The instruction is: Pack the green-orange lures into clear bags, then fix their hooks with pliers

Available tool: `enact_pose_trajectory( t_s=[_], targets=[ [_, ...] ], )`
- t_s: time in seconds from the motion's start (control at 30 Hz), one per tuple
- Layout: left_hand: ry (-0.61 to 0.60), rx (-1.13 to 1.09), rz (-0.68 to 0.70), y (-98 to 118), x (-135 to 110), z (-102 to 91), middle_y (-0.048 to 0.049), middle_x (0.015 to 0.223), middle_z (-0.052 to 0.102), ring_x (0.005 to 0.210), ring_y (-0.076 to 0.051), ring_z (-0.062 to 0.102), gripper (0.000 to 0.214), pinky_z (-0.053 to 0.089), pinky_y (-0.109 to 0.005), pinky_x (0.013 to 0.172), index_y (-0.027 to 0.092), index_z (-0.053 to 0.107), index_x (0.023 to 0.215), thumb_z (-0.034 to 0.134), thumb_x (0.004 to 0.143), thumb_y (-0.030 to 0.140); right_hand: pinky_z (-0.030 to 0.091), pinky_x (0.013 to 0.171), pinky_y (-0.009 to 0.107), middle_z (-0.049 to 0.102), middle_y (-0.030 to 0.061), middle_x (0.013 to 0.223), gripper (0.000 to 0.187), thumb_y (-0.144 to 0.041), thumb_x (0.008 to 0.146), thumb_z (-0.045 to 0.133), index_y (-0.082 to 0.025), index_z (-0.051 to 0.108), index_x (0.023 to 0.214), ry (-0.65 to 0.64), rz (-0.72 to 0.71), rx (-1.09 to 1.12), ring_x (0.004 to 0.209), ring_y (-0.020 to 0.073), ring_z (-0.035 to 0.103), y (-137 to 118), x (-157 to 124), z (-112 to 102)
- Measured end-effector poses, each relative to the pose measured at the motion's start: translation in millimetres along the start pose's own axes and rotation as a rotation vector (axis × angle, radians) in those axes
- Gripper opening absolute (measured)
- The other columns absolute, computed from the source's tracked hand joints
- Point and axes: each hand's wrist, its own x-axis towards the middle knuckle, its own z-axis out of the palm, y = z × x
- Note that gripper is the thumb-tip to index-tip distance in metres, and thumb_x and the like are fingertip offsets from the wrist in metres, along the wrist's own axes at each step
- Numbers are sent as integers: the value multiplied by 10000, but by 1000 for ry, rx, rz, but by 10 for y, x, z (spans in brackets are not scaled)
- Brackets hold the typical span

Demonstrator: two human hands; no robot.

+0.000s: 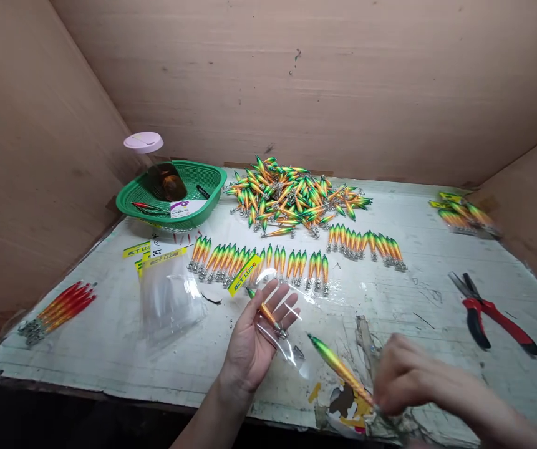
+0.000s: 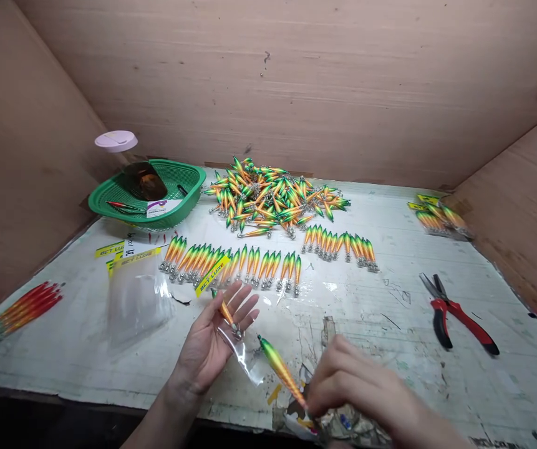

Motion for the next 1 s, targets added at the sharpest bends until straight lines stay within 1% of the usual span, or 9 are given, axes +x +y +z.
enact_pose_trajectory(
  t_s=[0.1,0.27,0.37,0.43,0.53,0.63,0.77,0.87,1.0],
  targets=[
    [-20,24,-36,-34,-27,15,-130,1065,754,967,-252,729,271,582,-370,886,90,699,1073,503,969,246,556,703,288,683,50,854,186,-93,867,559,-216,622,991,-108,-52,-79,781,174,614,-102,162,202],
    [-54,38,-94,-66,-75,16,-162,1091,743,1050,-288,701,325,532,-436,971,87,623,1221,502,962,244,498,764,369,729,113,1015,250,-84,927,489,-126,648,1116,163,-135,-406,911,229,585,-23,293,625],
    [-67,25,-94,-68,-81,-1,-172,1090,741,1059,-292,698,366,516,-451,991,74,566,1288,495,961,222,450,843,418,709,141,1114,295,-101,955,449,-103,651,1170,266,-136,-502,1006,270,556,-14,273,745],
    [-76,22,-96,-70,-82,-18,-177,1109,735,1051,-290,702,379,522,-446,982,70,548,1305,485,969,235,432,839,419,709,141,1037,310,-93,958,434,-104,655,1175,329,-119,-505,971,264,556,-22,265,784],
    [-78,27,-106,-84,-84,-37,-171,1136,729,1031,-275,711,372,540,-414,954,82,553,1297,483,977,259,414,825,406,701,107,889,293,-74,933,487,-82,647,1178,359,-135,-501,876,235,561,-33,280,833],
    [-60,11,-107,-112,-88,-39,-172,1127,732,1019,-262,716,347,539,-391,956,73,573,1265,486,977,246,385,872,404,721,102,938,326,-67,914,526,-52,616,1227,324,-141,-512,907,234,581,-47,299,890],
    [-25,1,-130,-138,-90,-35,-185,1109,734,1012,-262,718,336,533,-391,969,46,587,1238,496,969,226,354,896,420,733,86,968,312,-73,909,548,-77,624,1211,282,-111,-541,930,239,598,-107,287,892],
    [-35,6,-122,-119,-94,-46,-172,1144,723,1006,-273,718,349,536,-444,966,85,591,1263,499,971,253,394,824,404,712,63,906,291,-41,883,559,-142,630,1146,342,-112,-369,869,214,598,-87,260,746],
    [-26,12,-68,-61,-101,-64,-142,1145,728,986,-253,724,299,574,-417,906,118,622,1222,533,955,220,459,717,353,661,51,878,300,-64,872,592,-232,605,1120,455,58,-307,848,209,589,322,256,501]
  ],
)
